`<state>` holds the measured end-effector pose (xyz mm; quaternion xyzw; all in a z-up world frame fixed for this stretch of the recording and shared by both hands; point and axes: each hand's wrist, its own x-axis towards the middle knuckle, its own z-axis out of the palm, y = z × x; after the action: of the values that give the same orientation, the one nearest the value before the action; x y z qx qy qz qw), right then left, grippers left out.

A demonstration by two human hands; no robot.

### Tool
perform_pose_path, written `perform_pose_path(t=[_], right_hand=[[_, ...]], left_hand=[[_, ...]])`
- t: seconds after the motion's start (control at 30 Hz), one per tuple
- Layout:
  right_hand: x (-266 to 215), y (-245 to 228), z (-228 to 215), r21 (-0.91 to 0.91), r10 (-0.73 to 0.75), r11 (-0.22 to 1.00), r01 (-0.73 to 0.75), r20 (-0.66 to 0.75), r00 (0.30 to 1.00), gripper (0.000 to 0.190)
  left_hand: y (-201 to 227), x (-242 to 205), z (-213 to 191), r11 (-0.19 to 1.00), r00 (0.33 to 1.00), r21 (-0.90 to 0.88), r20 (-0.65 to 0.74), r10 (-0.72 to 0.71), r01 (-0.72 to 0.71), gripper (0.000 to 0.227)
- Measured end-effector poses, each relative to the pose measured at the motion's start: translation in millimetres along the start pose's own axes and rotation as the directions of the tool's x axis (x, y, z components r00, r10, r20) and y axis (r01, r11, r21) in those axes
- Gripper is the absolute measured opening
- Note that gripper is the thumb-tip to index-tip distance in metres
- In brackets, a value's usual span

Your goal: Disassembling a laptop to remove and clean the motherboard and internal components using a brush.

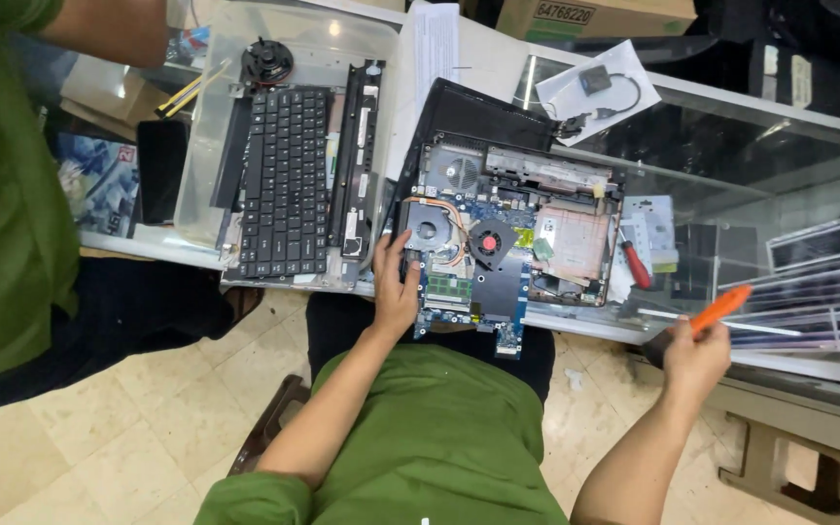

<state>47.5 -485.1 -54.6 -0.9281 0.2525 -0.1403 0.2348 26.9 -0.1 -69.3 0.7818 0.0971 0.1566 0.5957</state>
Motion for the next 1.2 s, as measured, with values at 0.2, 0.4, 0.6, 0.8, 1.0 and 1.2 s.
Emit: perform_pose_path(t=[0.2, 0.4, 0.6, 0.8, 1.0, 1.2], right_hand=[[-67.1, -120.7, -8.4, 0.842, 0.082, 0.491, -0.223, 0.210, 0.974, 0.020], [-114.0, -170.3, 41.2, 0.852, 0.020, 0.300, -0.428, 0.444, 0.896, 0.019], [-131.0, -168.9, 67.5, 0.781, -0.128, 0.569, -0.258, 0.394, 0.910, 0.026], [-135.7, -167.6, 66.9, 0.752, -0.081, 0.585, -0.303, 0.426, 0.901, 0.030], [-134.3, -173.9, 62.6, 0.734, -0.074, 0.581, -0.351, 0.478, 0.875, 0.024], [-139.0, -201.5, 43.2, 0.708, -0.034, 0.596, -0.380, 0.495, 0.868, 0.032]], left_hand=[[31.4, 6.9, 3.9, 0.999, 0.996, -0.035, -0.083, 0.007, -0.010, 0.041], [50.3, 8.9, 0.7, 1.000, 0.995, 0.000, -0.094, -0.018, 0.018, 0.054], [45.8, 14.8, 0.8, 0.997, 0.997, -0.077, -0.074, 0.007, -0.013, 0.058], [6.7, 16.1, 24.2, 0.801, 0.993, -0.596, -0.063, -0.101, 0.043, 0.088], [4.4, 17.6, 25.0, 0.686, 0.949, -0.667, 0.105, -0.298, 0.289, 0.093], [19.3, 16.5, 19.6, 0.628, 0.979, -0.755, 0.096, -0.179, 0.189, 0.097]])
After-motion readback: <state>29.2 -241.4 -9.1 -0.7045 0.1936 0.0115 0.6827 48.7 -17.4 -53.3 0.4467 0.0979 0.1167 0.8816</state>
